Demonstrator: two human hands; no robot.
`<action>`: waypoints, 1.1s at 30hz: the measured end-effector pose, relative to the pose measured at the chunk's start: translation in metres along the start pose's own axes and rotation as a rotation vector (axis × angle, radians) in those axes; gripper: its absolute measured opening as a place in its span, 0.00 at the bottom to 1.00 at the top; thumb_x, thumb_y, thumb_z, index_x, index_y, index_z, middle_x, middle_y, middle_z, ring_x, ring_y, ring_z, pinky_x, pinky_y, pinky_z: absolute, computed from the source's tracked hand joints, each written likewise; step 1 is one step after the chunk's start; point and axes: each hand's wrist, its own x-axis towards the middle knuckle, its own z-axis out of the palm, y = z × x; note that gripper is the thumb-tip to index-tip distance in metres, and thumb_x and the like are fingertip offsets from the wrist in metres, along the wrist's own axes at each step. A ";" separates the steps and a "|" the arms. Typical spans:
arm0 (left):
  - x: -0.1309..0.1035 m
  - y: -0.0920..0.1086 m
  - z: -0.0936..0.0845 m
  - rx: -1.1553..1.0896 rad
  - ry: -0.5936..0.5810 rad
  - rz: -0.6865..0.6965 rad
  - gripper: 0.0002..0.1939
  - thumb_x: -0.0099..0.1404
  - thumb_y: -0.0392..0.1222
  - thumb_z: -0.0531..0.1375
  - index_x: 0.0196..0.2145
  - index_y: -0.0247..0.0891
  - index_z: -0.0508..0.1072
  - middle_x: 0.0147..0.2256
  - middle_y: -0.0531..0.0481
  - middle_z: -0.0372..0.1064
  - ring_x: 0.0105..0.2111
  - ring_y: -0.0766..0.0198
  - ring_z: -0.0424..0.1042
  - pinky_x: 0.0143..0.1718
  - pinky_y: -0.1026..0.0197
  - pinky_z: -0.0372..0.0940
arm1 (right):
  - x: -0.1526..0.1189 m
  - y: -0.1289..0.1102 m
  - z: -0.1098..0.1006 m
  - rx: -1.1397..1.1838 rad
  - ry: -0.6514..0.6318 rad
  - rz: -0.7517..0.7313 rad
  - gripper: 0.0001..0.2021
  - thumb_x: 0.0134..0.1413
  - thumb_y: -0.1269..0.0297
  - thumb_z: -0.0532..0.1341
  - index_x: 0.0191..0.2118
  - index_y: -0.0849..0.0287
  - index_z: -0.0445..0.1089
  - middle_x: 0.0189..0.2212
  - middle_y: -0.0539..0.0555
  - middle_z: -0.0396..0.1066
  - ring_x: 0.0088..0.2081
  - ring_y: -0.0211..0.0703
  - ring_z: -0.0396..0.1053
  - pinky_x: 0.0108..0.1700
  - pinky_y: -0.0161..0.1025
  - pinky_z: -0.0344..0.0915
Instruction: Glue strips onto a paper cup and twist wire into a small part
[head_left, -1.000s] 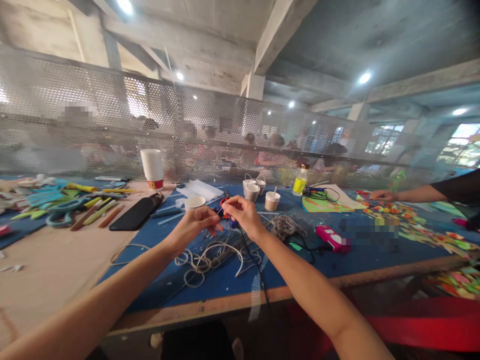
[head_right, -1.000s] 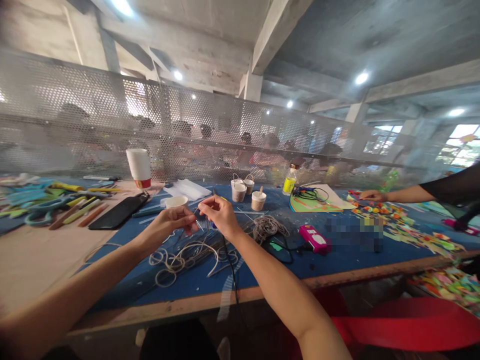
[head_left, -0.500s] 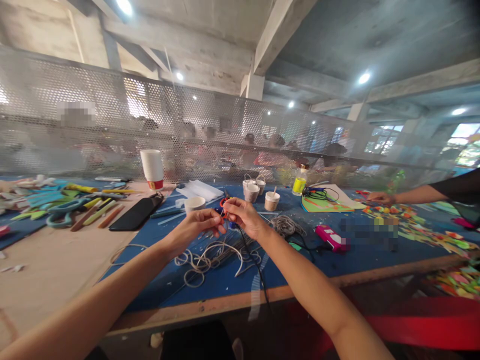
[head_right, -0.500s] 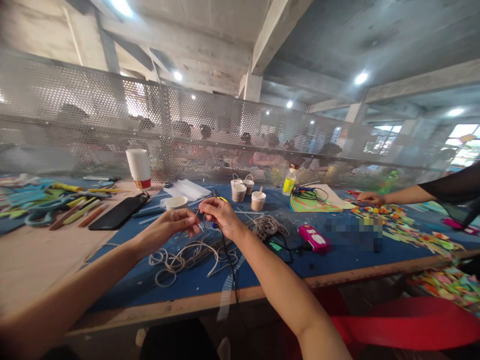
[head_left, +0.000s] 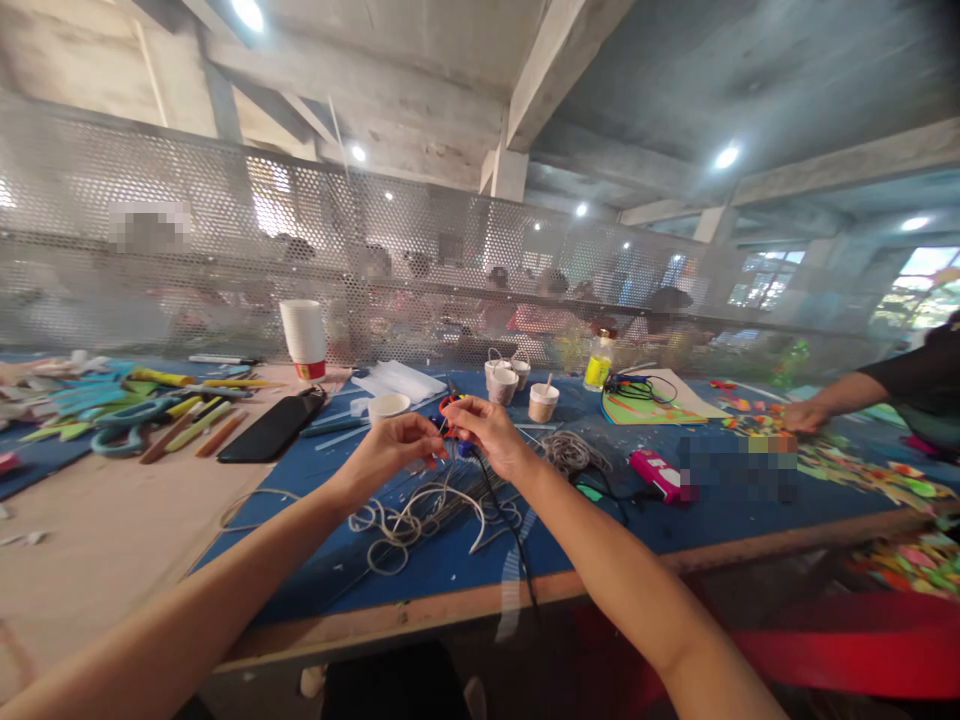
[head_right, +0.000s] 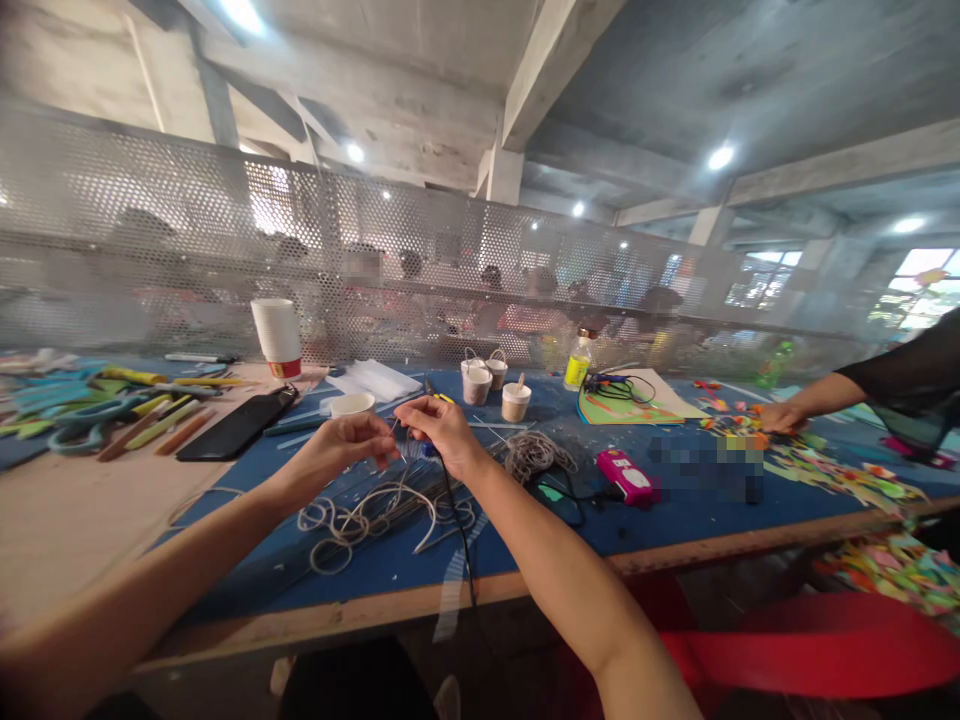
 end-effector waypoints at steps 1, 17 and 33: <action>0.000 0.000 0.001 0.024 0.021 0.019 0.10 0.58 0.45 0.66 0.31 0.36 0.72 0.29 0.47 0.77 0.26 0.63 0.72 0.33 0.60 0.65 | 0.000 0.000 0.000 -0.010 0.005 -0.009 0.12 0.44 0.57 0.70 0.33 0.60 0.76 0.27 0.48 0.70 0.24 0.29 0.58 0.29 0.32 0.54; -0.005 0.005 0.003 -0.128 -0.048 -0.018 0.12 0.66 0.48 0.60 0.34 0.36 0.74 0.33 0.44 0.79 0.36 0.60 0.76 0.47 0.55 0.64 | 0.001 0.000 -0.002 -0.020 -0.012 -0.049 0.12 0.44 0.56 0.71 0.31 0.58 0.73 0.25 0.46 0.68 0.24 0.31 0.58 0.28 0.33 0.55; -0.002 0.013 0.004 -0.104 0.211 0.009 0.12 0.57 0.45 0.68 0.37 0.36 0.77 0.35 0.48 0.76 0.33 0.62 0.74 0.42 0.58 0.67 | -0.002 0.002 0.006 -0.252 0.031 -0.145 0.14 0.43 0.54 0.71 0.30 0.59 0.75 0.23 0.48 0.69 0.26 0.34 0.62 0.30 0.34 0.58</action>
